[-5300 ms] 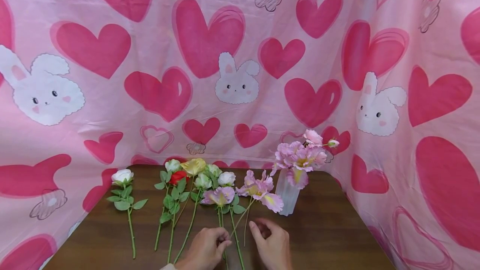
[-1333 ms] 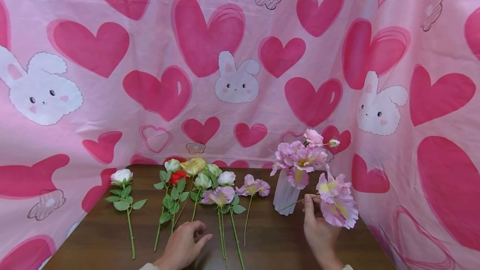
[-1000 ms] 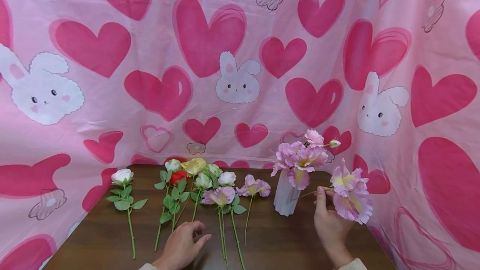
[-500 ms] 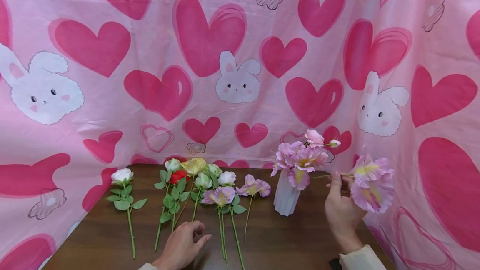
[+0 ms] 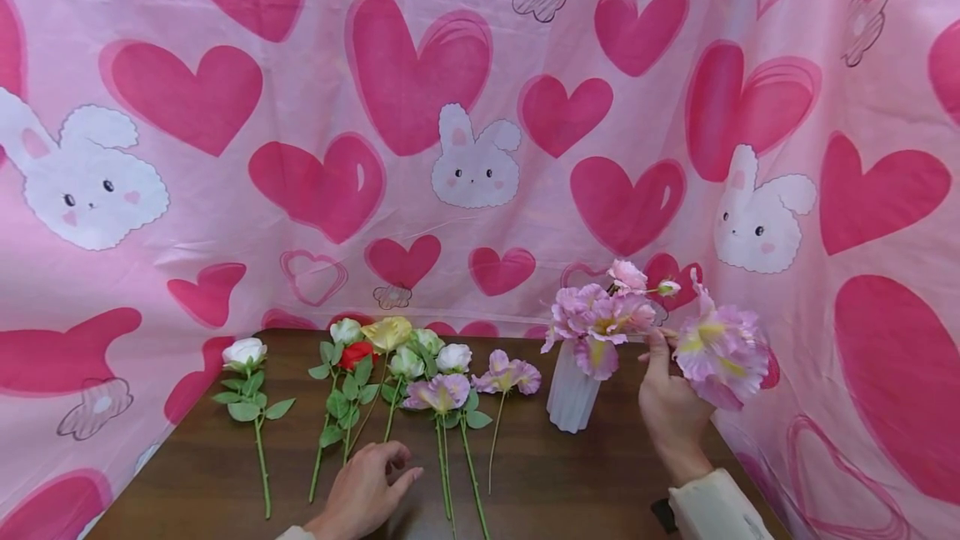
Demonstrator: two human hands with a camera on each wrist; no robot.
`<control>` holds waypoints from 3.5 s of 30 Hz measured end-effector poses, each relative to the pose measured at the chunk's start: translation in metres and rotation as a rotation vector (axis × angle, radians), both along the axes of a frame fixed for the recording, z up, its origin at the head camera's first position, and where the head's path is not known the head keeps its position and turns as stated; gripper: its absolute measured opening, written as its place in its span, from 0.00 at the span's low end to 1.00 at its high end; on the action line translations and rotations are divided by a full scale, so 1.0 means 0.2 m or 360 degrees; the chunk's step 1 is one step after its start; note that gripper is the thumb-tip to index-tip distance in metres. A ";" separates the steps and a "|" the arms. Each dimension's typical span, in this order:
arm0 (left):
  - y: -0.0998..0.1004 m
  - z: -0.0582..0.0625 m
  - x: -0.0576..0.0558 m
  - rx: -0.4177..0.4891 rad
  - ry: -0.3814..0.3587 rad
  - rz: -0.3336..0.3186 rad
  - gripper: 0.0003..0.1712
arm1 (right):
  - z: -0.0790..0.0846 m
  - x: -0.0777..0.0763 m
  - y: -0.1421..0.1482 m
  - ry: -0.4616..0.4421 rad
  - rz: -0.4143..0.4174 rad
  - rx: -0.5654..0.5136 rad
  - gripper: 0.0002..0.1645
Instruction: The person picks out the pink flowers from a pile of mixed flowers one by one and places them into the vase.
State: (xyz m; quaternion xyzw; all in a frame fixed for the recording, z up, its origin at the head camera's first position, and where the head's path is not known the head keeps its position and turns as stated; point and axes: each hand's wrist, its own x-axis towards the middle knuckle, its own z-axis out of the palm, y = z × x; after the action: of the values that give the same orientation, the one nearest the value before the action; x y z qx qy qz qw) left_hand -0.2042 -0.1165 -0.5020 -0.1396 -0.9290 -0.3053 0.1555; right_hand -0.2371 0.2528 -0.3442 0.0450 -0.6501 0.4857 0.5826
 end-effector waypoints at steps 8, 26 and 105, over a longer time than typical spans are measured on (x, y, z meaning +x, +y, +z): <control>0.00 0.00 0.00 -0.0002 -0.0014 -0.0013 0.13 | -0.06 -0.08 0.00 -0.0085 -0.0003 0.0141 0.04; -0.01 0.00 0.01 0.0025 -0.0059 -0.0050 0.12 | -0.20 -0.24 0.06 -0.0379 0.0043 0.0429 0.27; 0.07 0.02 -0.02 0.0002 -0.0122 -0.0076 0.12 | -0.57 -0.03 -0.13 -0.0764 -0.0121 0.0404 0.05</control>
State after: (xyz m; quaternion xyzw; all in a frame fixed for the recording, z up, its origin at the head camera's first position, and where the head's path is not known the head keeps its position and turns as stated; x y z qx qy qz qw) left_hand -0.2079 -0.1022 -0.4990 -0.1498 -0.9306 -0.3145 0.1127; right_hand -0.2434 0.2266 -0.4581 -0.0230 -0.8265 0.3748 0.4193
